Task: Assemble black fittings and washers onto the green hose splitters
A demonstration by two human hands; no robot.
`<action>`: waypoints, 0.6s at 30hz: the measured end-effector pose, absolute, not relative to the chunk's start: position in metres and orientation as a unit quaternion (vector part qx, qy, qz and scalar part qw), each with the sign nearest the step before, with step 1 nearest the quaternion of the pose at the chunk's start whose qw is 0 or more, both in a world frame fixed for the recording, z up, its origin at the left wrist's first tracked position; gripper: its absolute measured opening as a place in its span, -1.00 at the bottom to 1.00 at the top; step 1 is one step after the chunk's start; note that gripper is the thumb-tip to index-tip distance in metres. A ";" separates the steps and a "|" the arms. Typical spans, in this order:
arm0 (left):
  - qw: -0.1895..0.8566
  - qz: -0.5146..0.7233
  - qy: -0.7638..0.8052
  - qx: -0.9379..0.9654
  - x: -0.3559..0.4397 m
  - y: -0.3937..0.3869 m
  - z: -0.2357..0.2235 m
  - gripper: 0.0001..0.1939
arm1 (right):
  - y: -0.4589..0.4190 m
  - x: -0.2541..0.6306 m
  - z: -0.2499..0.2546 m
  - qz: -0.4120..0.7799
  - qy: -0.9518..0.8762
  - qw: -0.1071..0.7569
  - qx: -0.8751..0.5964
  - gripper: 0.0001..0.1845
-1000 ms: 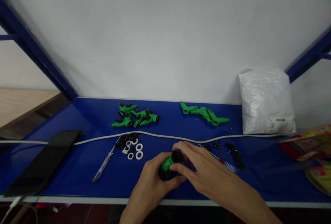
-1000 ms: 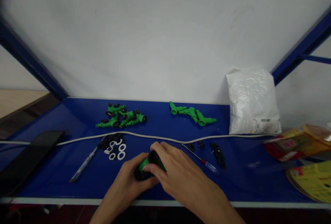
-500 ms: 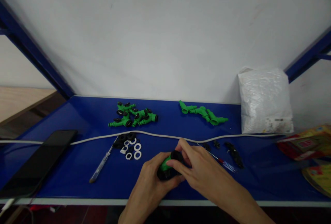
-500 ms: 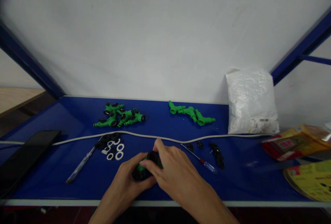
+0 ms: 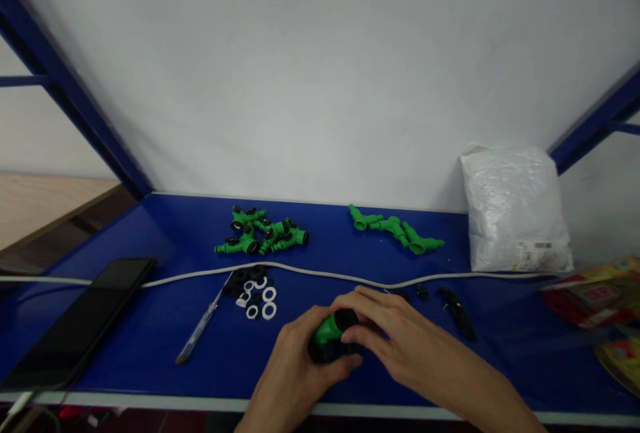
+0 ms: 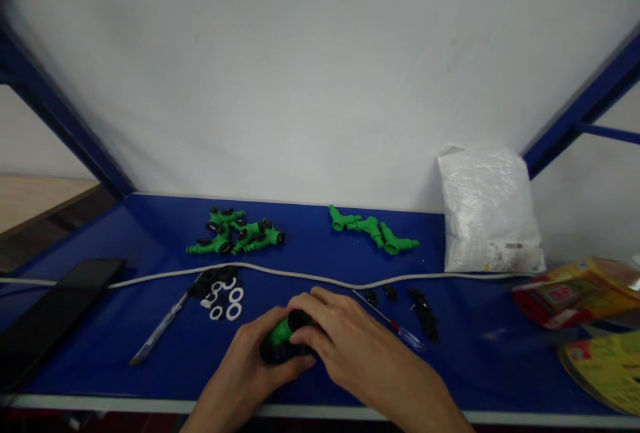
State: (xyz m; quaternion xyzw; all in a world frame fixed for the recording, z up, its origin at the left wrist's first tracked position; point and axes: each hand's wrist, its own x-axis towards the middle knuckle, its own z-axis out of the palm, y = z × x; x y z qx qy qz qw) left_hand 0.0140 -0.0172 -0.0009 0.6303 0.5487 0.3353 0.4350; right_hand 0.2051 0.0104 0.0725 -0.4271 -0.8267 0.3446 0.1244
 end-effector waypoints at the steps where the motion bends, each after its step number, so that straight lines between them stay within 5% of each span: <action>1: 0.437 0.332 0.548 0.632 0.014 -0.017 0.000 -0.58 | 0.011 0.204 0.072 0.349 -0.825 0.125 -0.427 -0.74; 11: 0.467 0.387 0.492 0.624 0.017 -0.015 0.007 -0.71 | 0.002 0.177 0.049 0.254 -0.767 0.118 -0.577 -0.70; 18: 0.459 0.380 0.507 0.623 0.018 -0.014 0.005 -0.72 | 0.001 0.203 0.044 0.332 -0.783 0.150 -0.504 -0.51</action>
